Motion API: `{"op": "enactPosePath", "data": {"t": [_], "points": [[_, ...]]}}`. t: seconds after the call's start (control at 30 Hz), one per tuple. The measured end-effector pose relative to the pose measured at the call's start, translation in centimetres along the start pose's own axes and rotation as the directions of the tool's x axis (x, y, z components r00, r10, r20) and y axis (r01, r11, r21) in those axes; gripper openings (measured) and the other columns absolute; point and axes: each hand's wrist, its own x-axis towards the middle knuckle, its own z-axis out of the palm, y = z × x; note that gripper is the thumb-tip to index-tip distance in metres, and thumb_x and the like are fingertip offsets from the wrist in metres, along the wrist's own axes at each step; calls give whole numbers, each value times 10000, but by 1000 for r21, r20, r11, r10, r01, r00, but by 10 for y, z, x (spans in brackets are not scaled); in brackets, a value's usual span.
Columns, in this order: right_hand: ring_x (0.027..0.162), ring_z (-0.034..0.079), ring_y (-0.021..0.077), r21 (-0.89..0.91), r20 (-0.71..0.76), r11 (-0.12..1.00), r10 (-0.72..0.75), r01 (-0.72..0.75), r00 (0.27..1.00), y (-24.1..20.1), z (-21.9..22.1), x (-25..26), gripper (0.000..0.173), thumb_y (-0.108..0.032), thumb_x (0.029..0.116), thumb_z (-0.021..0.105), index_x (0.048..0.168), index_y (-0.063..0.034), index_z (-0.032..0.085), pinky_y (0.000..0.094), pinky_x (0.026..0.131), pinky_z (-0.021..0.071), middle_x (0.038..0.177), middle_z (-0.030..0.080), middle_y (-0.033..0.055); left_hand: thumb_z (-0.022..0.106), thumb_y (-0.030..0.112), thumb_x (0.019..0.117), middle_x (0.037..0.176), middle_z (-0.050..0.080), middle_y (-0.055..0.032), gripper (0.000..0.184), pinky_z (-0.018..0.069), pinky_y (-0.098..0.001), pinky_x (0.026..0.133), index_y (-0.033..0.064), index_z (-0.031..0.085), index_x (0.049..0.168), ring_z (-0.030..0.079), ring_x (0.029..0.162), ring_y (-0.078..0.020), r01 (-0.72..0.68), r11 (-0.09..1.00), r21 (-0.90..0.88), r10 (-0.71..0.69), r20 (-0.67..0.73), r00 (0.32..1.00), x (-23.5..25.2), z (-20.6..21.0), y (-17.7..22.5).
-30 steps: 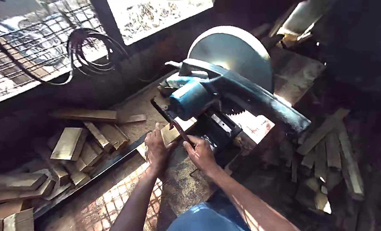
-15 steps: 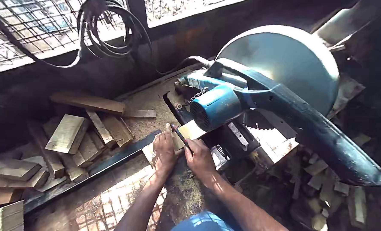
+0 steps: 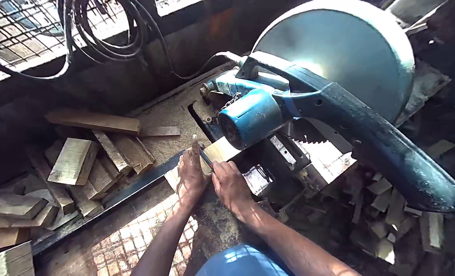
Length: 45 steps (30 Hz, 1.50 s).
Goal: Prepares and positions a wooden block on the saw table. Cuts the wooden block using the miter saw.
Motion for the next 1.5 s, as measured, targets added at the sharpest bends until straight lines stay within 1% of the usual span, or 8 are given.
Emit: {"op": "enactPosePath", "data": {"t": [0.1,0.33,0.6,0.73,0.9,1.13,1.3,1.5], "points": [[1023,663,274,-9,-13,1000,-2,2,1000,-1,0,-1,272,-202,1001,598,1222,-82,702,397,824,584,1018,694,90,872,379,701,1437,569,-106,1210,441,-611,1046,247,137,1652,575,1274,-326,-45,995,89,45,5,999,-5,-5,-3],[1043,657,272,111,-49,993,-23,29,999,4,-1,1,258,-192,1007,600,1203,-68,714,402,886,569,1011,702,91,793,664,731,1359,632,-134,1189,419,-600,1100,266,160,1655,599,1251,-343,9,978,210,-24,65,998,-25,-26,-24],[1010,676,250,129,-79,991,-10,20,997,-5,9,-4,281,-201,996,607,1228,-87,719,392,864,577,1012,719,71,846,593,703,1265,663,-119,1190,483,-581,957,299,188,1650,622,1141,-334,-3,994,106,-7,87,996,-21,-30,-30],[989,678,287,-23,-21,998,-50,50,999,-19,12,-8,329,-217,994,589,1283,-96,689,416,776,595,1013,697,98,848,532,740,1318,660,-100,1174,447,-555,1078,253,167,1655,618,1214,-301,-7,997,80,0,88,996,-23,-28,-32],[976,678,288,-73,-7,996,-58,58,998,-22,14,-10,337,-213,988,598,1289,-93,690,412,770,590,995,696,98,853,477,753,1322,671,-62,1104,476,-528,1053,261,233,1641,621,1210,-289,-31,999,39,31,-14,999,-27,-23,-29],[991,672,286,-81,13,995,-59,60,998,-24,14,-12,334,-229,1017,566,1293,-74,673,406,775,590,1015,685,104,874,422,724,1350,630,-103,1160,484,-551,1010,307,184,1649,597,1206,-326,-20,1000,4,20,-2,1000,-27,-18,-31],[1004,669,314,-172,37,980,-93,98,995,-38,15,-12,358,-244,1022,576,1299,-31,653,411,765,594,1039,680,134,761,210,797,1259,640,-181,990,504,-564,961,191,243,1640,607,1142,-378,-35,999,26,35,-10,999,-27,-20,-32],[1254,587,276,153,115,982,-132,113,985,-7,-7,-16,519,-361,1014,627,1450,-88,554,430,1023,535,1330,616,121,803,270,773,1229,650,-212,906,508,-582,972,132,377,1561,628,1138,-397,-53,998,15,54,-44,998,-25,-20,-33]]}}
